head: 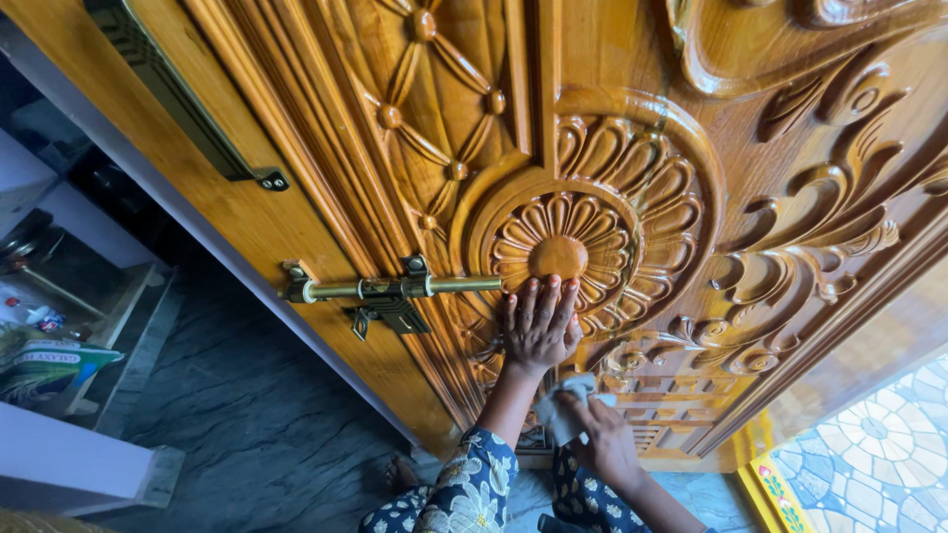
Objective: The person cleans a carved wooden door with a cloth, wiping the ornate circular patterns and the metal bolt hardware.
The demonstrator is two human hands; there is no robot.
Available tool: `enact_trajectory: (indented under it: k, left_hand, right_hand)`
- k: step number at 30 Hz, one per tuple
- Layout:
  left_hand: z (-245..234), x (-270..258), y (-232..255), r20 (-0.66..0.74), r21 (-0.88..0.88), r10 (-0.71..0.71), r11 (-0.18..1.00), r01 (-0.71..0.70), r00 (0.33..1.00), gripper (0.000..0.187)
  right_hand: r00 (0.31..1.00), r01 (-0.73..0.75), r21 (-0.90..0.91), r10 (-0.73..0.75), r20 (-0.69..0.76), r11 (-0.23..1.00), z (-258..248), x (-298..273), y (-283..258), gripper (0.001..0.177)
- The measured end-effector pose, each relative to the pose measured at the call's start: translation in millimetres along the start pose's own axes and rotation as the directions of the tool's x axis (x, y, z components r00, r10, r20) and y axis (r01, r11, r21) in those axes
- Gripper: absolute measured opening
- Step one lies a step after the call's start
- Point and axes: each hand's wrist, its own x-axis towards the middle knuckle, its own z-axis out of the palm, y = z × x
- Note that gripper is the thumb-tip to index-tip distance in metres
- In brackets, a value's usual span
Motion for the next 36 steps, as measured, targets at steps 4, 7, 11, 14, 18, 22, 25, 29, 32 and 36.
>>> enact_trajectory:
  k: [4, 7, 11, 14, 18, 22, 25, 29, 32, 36]
  left_hand:
    - [0.9, -1.8, -0.2, 0.007, 0.009, -0.001, 1.0, 0.001, 1.0, 0.05]
    - [1.1, -0.8, -1.7, -0.009, 0.018, 0.009, 1.0, -0.009, 1.0, 0.05]
    - [2.4, -3.4, -0.4, 0.007, 0.016, 0.011, 1.0, -0.011, 1.0, 0.05]
    - [4.3, -4.4, 0.0, 0.007, 0.014, 0.006, 1.0, -0.006, 1.0, 0.05]
    - [-0.7, 0.4, 0.1, 0.017, 0.005, 0.006, 1.0, -0.006, 1.0, 0.05]
    - [-2.7, 7.0, -0.1, -0.007, 0.014, 0.014, 1.0, -0.014, 1.0, 0.051]
    - [-2.7, 5.5, -0.4, -0.002, 0.021, 0.01, 1.0, -0.01, 1.0, 0.05]
    - [2.2, -2.2, -0.6, 0.018, 0.017, 0.006, 1.0, -0.006, 1.0, 0.051]
    - [-0.8, -4.2, -0.3, 0.037, 0.006, 0.01, 1.0, -0.01, 0.999, 0.051]
    - [-3.6, -1.0, -0.5, 0.04, 0.057, 0.02, 0.998, -0.023, 0.999, 0.05]
  right_hand:
    - [0.997, -0.029, -0.023, 0.031, 0.075, 0.999, 7.5, -16.0, -8.0, 0.081]
    - [0.999, -0.031, 0.013, 0.031, -0.024, 0.999, 7.6, -28.5, 0.0, 0.081]
    - [0.997, -0.078, -0.054, 0.078, -0.002, 0.996, 2.1, -41.8, 13.2, 0.082]
    - [0.988, -0.054, -0.116, 0.037, -0.148, 0.992, -1.1, -28.0, 24.9, 0.079]
    - [0.945, -0.049, -0.157, -0.006, -0.328, 0.986, 15.5, -6.2, 43.4, 0.07]
    - [0.967, 0.035, -0.14, -0.069, -0.247, 0.99, 26.9, -10.2, 54.2, 0.073]
    - [0.976, 0.022, -0.113, -0.045, -0.215, 0.993, 15.8, -11.8, 46.4, 0.076]
    - [0.916, -0.056, -0.069, 0.024, -0.401, 0.996, -24.8, 4.1, 21.0, 0.071]
    - [0.762, 0.072, -0.053, -0.089, -0.641, 0.996, -80.8, 42.6, 0.0, 0.056]
    - [0.513, 0.179, -0.238, -0.297, -0.805, 0.955, -174.9, 101.9, -44.8, 0.043]
